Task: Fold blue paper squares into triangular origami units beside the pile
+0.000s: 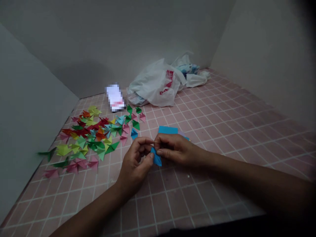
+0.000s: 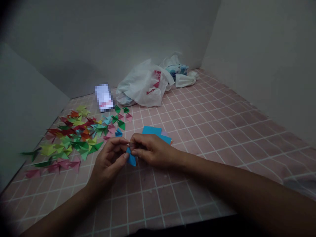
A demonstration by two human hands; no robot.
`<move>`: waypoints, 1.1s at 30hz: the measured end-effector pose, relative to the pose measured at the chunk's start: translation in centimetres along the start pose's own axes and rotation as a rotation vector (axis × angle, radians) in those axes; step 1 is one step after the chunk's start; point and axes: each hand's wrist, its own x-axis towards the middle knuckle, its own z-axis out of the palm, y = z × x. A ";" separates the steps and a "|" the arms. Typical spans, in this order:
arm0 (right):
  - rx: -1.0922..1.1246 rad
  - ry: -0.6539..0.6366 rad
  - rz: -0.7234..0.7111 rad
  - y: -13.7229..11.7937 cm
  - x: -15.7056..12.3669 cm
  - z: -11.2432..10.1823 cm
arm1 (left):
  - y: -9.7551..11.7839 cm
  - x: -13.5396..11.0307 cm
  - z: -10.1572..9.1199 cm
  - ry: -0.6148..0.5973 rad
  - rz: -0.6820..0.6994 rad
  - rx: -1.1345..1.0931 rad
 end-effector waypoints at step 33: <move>0.249 0.090 0.147 0.3 0.3 0.9 | -0.1 0.4 -0.1 0.182 -0.039 0.016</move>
